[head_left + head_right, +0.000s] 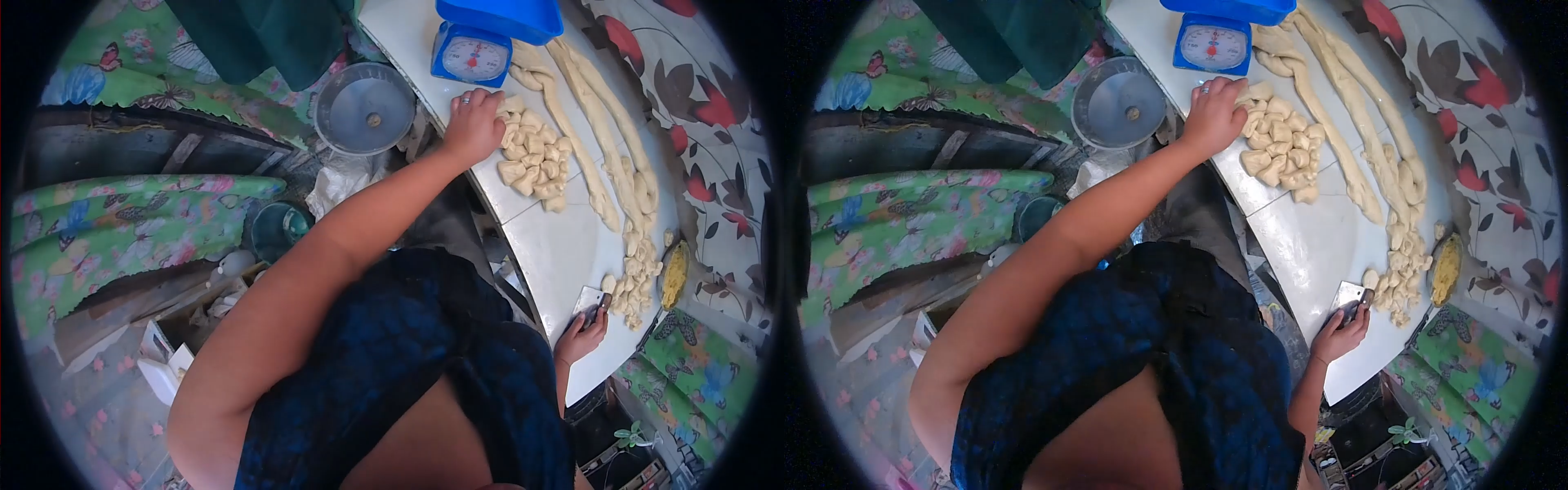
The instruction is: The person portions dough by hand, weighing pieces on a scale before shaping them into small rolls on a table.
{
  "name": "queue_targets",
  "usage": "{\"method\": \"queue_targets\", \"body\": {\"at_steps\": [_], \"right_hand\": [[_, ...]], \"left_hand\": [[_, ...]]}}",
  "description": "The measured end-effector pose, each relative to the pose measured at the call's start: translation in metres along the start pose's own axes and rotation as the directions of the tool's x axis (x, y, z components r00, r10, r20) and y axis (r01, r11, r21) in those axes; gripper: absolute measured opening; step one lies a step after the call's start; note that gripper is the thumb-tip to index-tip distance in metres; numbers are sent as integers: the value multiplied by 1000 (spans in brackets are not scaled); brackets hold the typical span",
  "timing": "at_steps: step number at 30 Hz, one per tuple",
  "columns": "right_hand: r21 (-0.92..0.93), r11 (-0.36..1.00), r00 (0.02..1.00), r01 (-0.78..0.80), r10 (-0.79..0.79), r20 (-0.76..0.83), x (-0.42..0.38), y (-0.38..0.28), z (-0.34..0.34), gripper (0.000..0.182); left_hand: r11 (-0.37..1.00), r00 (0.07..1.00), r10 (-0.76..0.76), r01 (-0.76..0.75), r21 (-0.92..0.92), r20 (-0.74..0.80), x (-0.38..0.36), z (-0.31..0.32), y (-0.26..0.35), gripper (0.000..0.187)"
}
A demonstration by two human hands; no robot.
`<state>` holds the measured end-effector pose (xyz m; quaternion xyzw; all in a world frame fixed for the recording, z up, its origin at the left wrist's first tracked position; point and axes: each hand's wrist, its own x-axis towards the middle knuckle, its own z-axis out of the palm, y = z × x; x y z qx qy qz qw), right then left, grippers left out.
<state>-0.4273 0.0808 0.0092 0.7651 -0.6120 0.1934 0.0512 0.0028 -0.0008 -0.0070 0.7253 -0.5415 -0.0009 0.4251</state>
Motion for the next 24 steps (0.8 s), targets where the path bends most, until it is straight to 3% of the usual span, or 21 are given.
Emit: {"method": "queue_targets", "body": {"at_steps": [2,11,14,15,17,18,19,22,24], "right_hand": [[-3,1000,1000,-9,9,9,0,-2,-1,43],[-30,999,999,-44,45,17,0,-5,-3,44],[-195,979,988,52,-79,-134,3,-16,-3,43],[-37,978,962,205,-208,-175,17,-24,-4,42],[214,963,972,164,-120,-202,39,-62,7,37],[245,949,975,198,-164,-152,53,-87,6,36],[448,871,979,203,-171,-111,67,-105,15,37],[424,837,914,346,-402,48,107,-151,31,43],[368,809,871,460,-491,-9,128,-169,37,42]], "left_hand": [[997,999,-33,33,65,-4,0,2,0,36],[1000,998,-4,5,-29,57,1,-3,-2,34],[998,999,-16,18,-53,44,3,-3,-2,32],[998,999,-9,11,-58,35,2,-3,-2,31],[999,1000,-2,3,-44,17,5,-4,-3,31],[1000,1000,1,-1,-23,11,2,-2,-2,31],[1000,1000,3,-3,-26,-8,1,1,-4,29],[1000,1000,-3,3,-7,16,0,-3,0,28],[999,1000,18,-18,-44,-21,3,-3,-2,28]]}}
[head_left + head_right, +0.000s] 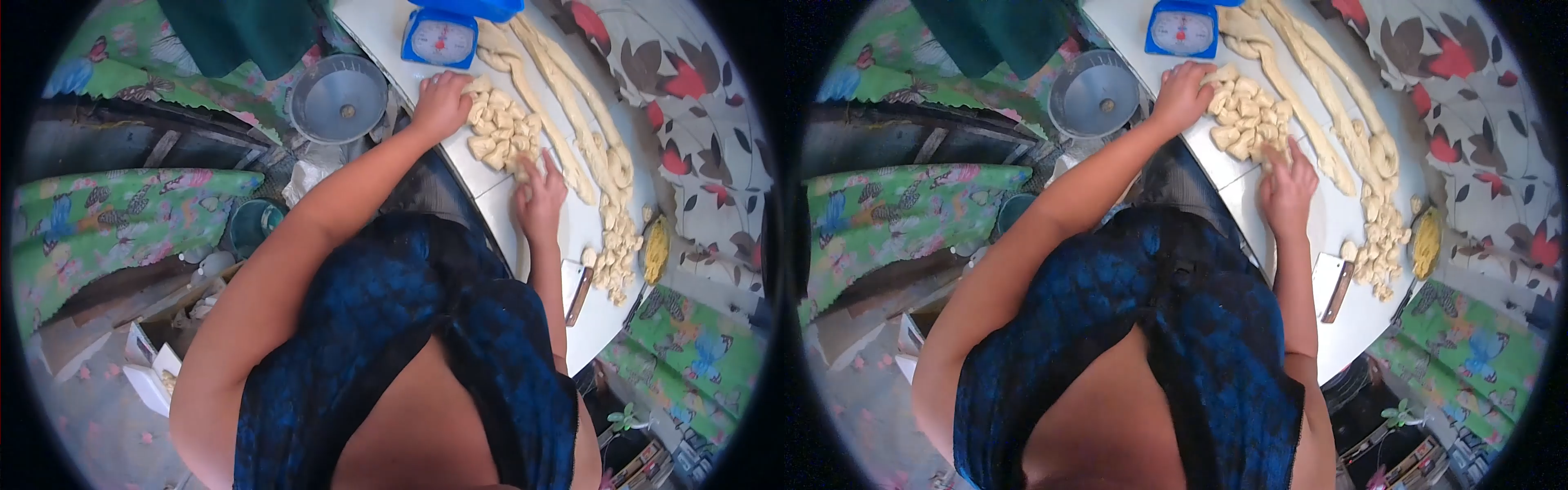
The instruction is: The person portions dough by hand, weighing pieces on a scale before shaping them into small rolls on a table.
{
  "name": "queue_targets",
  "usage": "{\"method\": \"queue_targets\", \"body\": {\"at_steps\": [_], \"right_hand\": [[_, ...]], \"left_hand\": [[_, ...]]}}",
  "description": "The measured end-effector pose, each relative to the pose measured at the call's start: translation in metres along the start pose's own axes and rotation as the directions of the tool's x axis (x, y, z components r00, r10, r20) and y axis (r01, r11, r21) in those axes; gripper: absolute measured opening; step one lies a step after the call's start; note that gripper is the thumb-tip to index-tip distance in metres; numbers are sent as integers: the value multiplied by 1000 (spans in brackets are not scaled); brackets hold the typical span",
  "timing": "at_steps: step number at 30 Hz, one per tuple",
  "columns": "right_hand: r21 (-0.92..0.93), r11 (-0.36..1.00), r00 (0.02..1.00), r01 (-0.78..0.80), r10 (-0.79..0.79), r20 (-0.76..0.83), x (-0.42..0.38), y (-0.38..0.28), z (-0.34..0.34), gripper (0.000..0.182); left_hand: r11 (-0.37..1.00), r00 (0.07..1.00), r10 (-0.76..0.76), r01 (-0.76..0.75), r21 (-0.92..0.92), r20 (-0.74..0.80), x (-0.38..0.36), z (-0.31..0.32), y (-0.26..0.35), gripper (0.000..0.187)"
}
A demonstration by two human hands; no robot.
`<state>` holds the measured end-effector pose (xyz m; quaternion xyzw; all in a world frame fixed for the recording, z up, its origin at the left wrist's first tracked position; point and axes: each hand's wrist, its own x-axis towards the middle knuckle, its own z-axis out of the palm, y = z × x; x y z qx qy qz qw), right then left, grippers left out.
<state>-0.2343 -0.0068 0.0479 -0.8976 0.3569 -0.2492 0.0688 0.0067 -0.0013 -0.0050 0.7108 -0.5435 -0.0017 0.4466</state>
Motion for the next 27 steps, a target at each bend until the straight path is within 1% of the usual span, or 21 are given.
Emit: {"method": "queue_targets", "body": {"at_steps": [1,2,3,4,5,6,7,8,10,12,14,16,18,19,21,22,24,25,27], "right_hand": [[31,999,995,14,-17,103,8,2,4,40],[61,998,978,23,-35,206,14,3,7,38],[94,994,986,60,-73,149,18,10,10,31],[95,991,985,90,-102,136,21,21,15,31],[271,963,992,-13,-21,125,22,34,20,27],[439,891,989,-114,60,135,28,38,19,24],[572,777,963,-262,173,207,36,44,16,22],[749,588,951,-305,233,203,47,50,15,23],[873,424,960,-242,232,154,81,40,-8,26],[888,421,976,-185,186,115,122,16,-37,31],[808,580,990,-102,141,24,167,-3,-57,34],[824,566,1000,10,14,-22,211,-20,-62,34],[791,610,980,37,-177,91,252,-23,-60,32],[790,611,976,46,-194,93,272,-26,-56,32],[659,741,917,132,-343,202,307,-34,-46,32],[659,738,913,143,-356,201,314,-42,-42,32],[744,668,886,28,-360,290,325,-60,-30,23],[749,662,886,32,-365,284,332,-63,-22,23],[555,826,886,96,-325,330,339,-70,-11,17]], "left_hand": [[999,1000,5,-6,-42,-20,-2,0,-1,27],[999,999,6,-7,-33,-45,-5,-1,-2,27],[999,1000,0,-1,-51,-31,-6,-1,-2,27],[998,1000,-6,4,-68,-20,-5,-2,-1,27],[998,1000,-12,12,-66,4,-5,-3,-1,26],[998,1000,-13,12,-56,-24,-5,-3,-2,26],[998,1000,-11,9,-70,-28,-4,-2,-2,26],[996,1000,-11,9,-85,-25,-5,1,-4,25],[997,1000,-28,27,-69,-14,-5,-1,-1,24],[998,1000,-10,9,-66,-18,-5,-3,0,23],[998,1000,-13,11,-54,-21,-4,-2,2,22],[999,999,-19,18,-38,-36,-5,-2,2,21],[999,999,-23,22,-25,-39,-5,-1,2,19],[999,998,-30,29,-25,-55,-5,-1,2,19],[999,999,-38,37,-37,-21,-7,-1,2,18],[999,999,-42,40,-33,-34,-8,-1,2,18],[997,998,-56,54,-54,-36,-7,-2,2,18],[998,998,-54,52,-45,-39,-6,-2,2,18],[998,998,-57,56,-39,-25,-5,-3,1,17]]}}
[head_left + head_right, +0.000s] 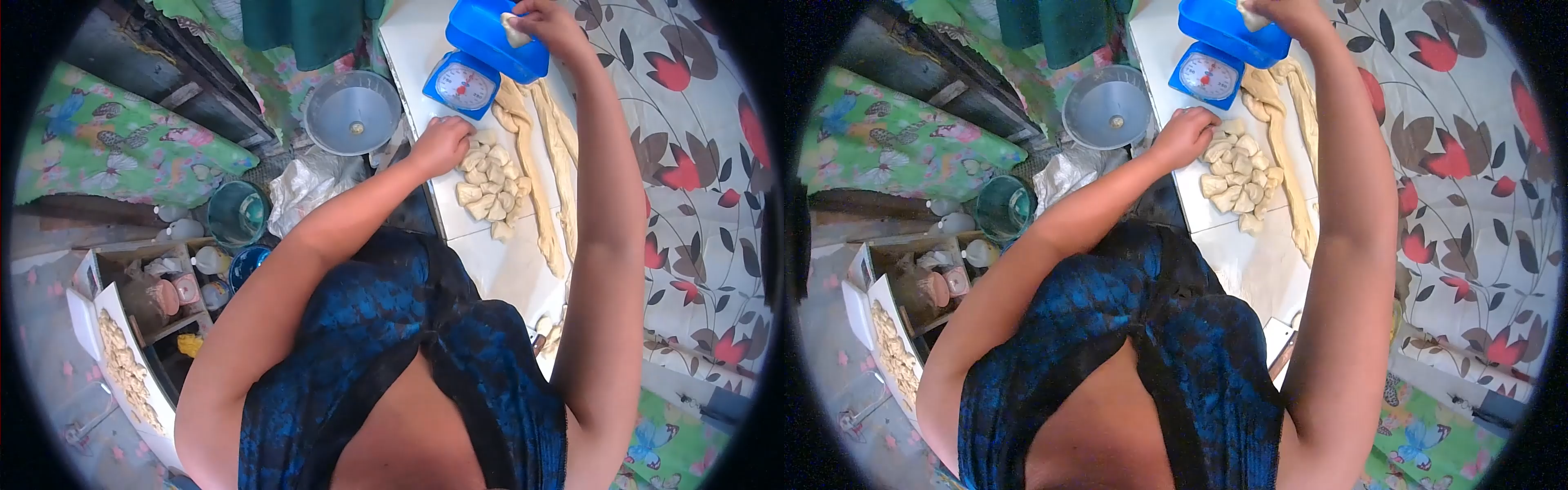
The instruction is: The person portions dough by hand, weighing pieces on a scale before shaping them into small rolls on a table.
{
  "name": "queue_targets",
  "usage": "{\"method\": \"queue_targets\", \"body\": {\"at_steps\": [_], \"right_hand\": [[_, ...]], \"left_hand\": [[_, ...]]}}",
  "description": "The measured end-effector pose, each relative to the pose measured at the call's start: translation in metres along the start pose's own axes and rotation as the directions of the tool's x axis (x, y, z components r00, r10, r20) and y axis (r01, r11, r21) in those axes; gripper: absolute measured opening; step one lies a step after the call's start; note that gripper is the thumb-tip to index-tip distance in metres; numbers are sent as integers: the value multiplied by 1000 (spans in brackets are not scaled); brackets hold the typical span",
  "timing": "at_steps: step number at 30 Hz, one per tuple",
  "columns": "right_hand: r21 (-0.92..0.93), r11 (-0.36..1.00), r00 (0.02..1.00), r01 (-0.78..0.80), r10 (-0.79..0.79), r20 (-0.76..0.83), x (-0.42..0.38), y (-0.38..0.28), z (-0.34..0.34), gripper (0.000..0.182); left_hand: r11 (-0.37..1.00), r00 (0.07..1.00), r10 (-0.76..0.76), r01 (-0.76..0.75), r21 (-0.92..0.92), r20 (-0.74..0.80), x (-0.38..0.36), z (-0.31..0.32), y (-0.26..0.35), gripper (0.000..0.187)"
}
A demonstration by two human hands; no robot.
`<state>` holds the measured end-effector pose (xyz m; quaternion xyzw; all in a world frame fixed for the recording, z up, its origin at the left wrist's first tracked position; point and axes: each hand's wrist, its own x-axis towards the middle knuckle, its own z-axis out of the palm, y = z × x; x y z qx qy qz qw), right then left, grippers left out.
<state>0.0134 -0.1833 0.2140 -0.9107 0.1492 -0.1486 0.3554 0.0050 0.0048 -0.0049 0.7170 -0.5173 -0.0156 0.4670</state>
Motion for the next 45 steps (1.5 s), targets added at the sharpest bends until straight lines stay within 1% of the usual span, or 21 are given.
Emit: {"method": "queue_targets", "body": {"at_steps": [1,3,4,8,10,11,13,14,16,17,19,20,21,24,30,34,36,37,39,43,45], "right_hand": [[4,1000,1000,1,-1,-1,2,-2,2,17],[-212,977,999,23,-16,35,5,-7,6,13],[-227,967,993,119,-118,16,10,1,10,14],[-243,964,994,105,-101,27,19,3,18,17],[-322,927,978,191,-153,140,24,9,20,20],[-320,928,978,191,-152,143,27,15,21,20],[-426,856,956,292,-274,106,30,19,22,23],[-426,856,956,291,-273,104,29,22,20,23],[-394,877,951,277,-308,-17,17,9,14,26],[-391,878,952,275,-306,-18,16,9,12,26],[-231,953,977,195,-209,-37,9,1,8,27],[-200,977,997,76,-81,-18,3,-4,4,27],[-198,978,997,72,-77,-16,0,-7,1,27],[-134,990,992,38,-54,-118,-8,-14,-2,28],[-179,981,985,79,-105,-139,-8,-12,-6,30],[-207,976,987,71,-100,-129,-10,-15,-5,31],[-198,979,987,40,-70,-144,-12,-18,-4,31],[-198,979,987,38,-68,-144,-11,-17,-5,31],[-269,960,996,73,-85,-31,-8,-19,-7,32],[-265,960,996,86,-92,-12,-11,-22,-2,34],[-326,937,990,123,-92,108,2,-11,5,41]], "left_hand": [[1000,1000,0,0,4,2,1,0,0,17],[1000,1000,5,-5,20,-2,0,-1,1,17],[1000,1000,1,-1,20,2,0,-2,3,17],[1000,1000,-7,7,18,6,0,0,0,15],[1000,1000,-4,4,15,-1,-3,-1,0,15],[1000,1000,-1,1,18,-4,-2,-1,1,15],[1000,1000,8,-8,20,-6,-1,-1,2,15],[1000,1000,-1,1,24,2,-1,-1,2,15],[999,1000,-10,10,32,13,-1,-2,3,15],[1000,1000,-6,6,30,9,-1,-2,2,15],[1000,1000,-4,4,28,11,-1,-2,1,15],[999,1000,4,-4,34,7,-1,-1,1,15],[999,1000,12,-12,40,0,-1,0,0,15],[999,999,27,-26,22,-40,0,2,-1,16],[999,999,29,-28,26,-38,0,1,-1,15],[999,1000,17,-17,29,-7,0,0,0,15],[1000,1000,12,-11,28,-2,0,0,0,16],[1000,1000,11,-11,27,0,0,0,0,16],[999,1000,16,-16,31,-2,0,0,-1,16],[1000,1000,12,-13,26,2,0,1,-1,16],[999,999,33,-33,13,-31,1,1,0,15]]}}
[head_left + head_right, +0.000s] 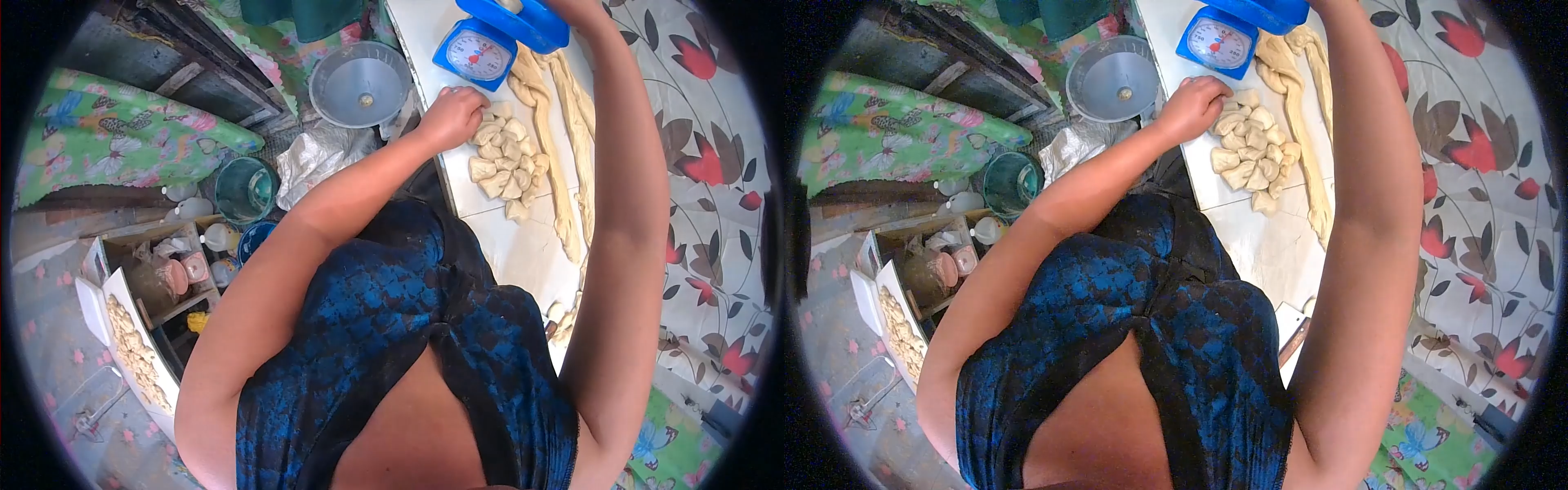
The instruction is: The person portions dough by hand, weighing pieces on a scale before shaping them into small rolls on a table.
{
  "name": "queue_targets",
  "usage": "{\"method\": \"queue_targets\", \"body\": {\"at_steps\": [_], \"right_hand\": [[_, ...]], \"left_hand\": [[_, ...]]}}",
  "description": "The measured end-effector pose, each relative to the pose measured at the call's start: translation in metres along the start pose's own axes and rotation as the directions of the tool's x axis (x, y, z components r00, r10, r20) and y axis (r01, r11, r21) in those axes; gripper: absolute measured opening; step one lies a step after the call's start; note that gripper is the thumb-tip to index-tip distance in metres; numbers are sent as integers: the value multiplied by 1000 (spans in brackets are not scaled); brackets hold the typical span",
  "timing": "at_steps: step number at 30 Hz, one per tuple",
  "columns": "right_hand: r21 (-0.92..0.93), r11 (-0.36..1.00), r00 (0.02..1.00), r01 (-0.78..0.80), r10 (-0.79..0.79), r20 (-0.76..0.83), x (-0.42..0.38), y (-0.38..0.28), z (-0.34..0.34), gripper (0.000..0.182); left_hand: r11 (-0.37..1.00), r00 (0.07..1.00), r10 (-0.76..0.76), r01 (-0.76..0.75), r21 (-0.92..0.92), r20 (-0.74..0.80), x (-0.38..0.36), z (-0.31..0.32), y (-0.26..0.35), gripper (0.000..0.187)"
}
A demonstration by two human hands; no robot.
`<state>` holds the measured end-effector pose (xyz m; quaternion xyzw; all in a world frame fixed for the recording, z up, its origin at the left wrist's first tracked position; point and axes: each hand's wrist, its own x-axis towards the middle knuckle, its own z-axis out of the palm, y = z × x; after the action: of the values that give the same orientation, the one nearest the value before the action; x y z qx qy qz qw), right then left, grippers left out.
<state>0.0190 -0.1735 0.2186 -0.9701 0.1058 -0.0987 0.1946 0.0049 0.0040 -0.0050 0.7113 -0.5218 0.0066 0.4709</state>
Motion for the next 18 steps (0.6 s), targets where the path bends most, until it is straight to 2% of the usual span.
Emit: {"method": "queue_targets", "body": {"at_steps": [4,6,7,9,10,12,13,15,17,18], "right_hand": [[-46,999,1000,-4,4,3,7,-4,14,51],[84,990,980,-111,95,176,10,-9,17,58],[89,990,980,-105,88,180,14,-5,21,58],[-81,993,996,88,-85,39,19,0,28,55],[-77,993,995,94,-91,43,18,-5,29,55],[-50,995,995,-89,91,37,12,-17,24,47],[-48,995,995,-88,90,39,11,-15,22,47],[171,975,968,144,-103,-228,8,-8,15,35],[299,940,931,163,-46,-363,-30,-34,-5,25],[297,943,917,148,-19,-397,-51,-42,-14,21]], "left_hand": [[1000,1000,-16,16,5,14,0,-1,1,16],[1000,999,-15,15,4,38,0,-1,0,16],[1000,999,-22,21,10,36,-1,-1,-1,16],[1000,999,-30,30,-7,28,-1,0,-1,16],[999,999,-36,36,-3,25,-1,0,-1,16],[999,999,-35,34,4,24,-1,0,0,16],[999,999,-37,37,5,25,-1,0,0,16],[1000,999,-26,26,-10,22,-1,-1,0,18],[1000,999,-26,26,-1,21,-1,-2,0,18],[1000,1000,-23,23,6,18,-1,-1,0,18]]}}
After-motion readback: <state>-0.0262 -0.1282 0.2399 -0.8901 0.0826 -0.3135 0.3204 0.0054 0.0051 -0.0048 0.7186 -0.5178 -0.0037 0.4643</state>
